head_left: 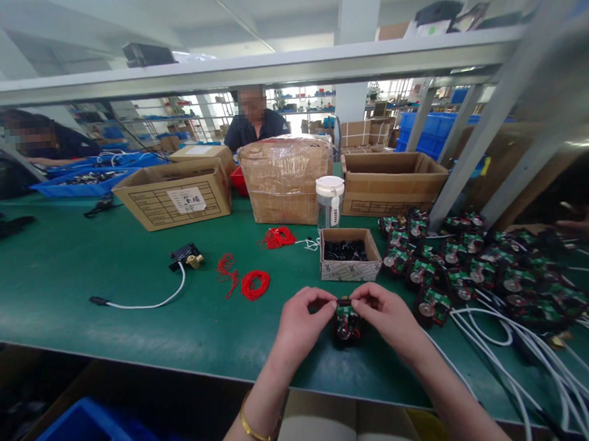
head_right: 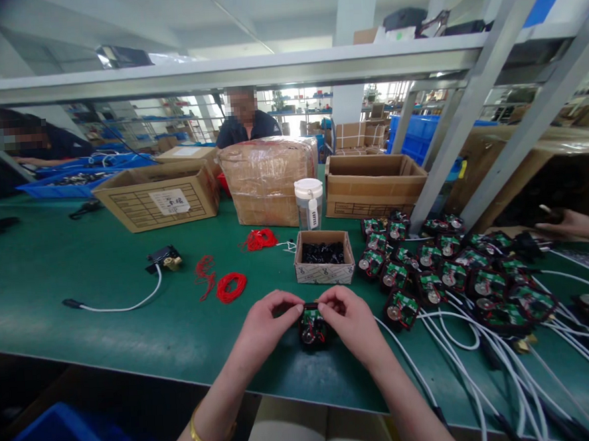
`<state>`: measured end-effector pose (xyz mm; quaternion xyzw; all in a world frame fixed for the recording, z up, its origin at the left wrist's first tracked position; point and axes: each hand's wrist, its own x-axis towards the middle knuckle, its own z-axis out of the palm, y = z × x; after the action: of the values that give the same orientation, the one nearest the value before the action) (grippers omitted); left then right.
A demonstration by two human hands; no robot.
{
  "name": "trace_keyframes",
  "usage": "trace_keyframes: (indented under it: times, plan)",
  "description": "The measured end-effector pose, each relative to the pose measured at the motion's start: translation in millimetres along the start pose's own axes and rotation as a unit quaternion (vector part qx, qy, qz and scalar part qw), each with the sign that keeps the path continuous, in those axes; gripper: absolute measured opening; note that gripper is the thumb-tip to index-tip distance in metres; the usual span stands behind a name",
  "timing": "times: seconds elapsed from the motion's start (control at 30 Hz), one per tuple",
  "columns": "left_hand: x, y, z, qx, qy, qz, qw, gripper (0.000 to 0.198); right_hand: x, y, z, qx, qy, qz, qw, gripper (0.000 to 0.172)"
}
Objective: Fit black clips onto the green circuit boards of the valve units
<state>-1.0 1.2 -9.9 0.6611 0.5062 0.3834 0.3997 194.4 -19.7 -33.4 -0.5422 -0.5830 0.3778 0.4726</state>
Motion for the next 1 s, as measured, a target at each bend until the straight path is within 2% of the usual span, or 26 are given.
trace_keyframes:
  times: [0.17,0.4,0.6,0.73,0.83,1.0]
  plan:
    - [-3.5,1.5,4.2,0.009,0.030,0.020,0.999,0.012,-1.0,-0.4,-0.1,-0.008,0.003,-0.012,1.000,0.027]
    - [-4.8,-6.9,-1.6,-0.034,-0.008,-0.002,0.999,0.016,-2.9,2.5,-3.4,-0.011,-0.010,-0.023,1.000,0.026]
    - [-12.3,-3.5,4.8,-0.016,0.027,0.032,0.999,0.015,-6.4,2.1,-1.4,-0.022,0.001,-0.045,0.999,0.022]
    - [-16.3,-3.4,9.4,-0.003,0.053,0.040,0.998,0.017,-9.7,-3.3,-3.5,-0.008,-0.001,-0.040,0.999,0.027]
    - [-15.2,-3.9,8.7,-0.021,0.040,0.019,0.999,0.017,-9.2,-2.8,-6.7,0.017,-0.026,-0.020,0.999,0.031]
    - [-13.4,-3.6,5.9,-0.024,0.028,0.013,0.999,0.016,-6.9,6.1,-7.8,0.016,-0.038,-0.015,0.999,0.028]
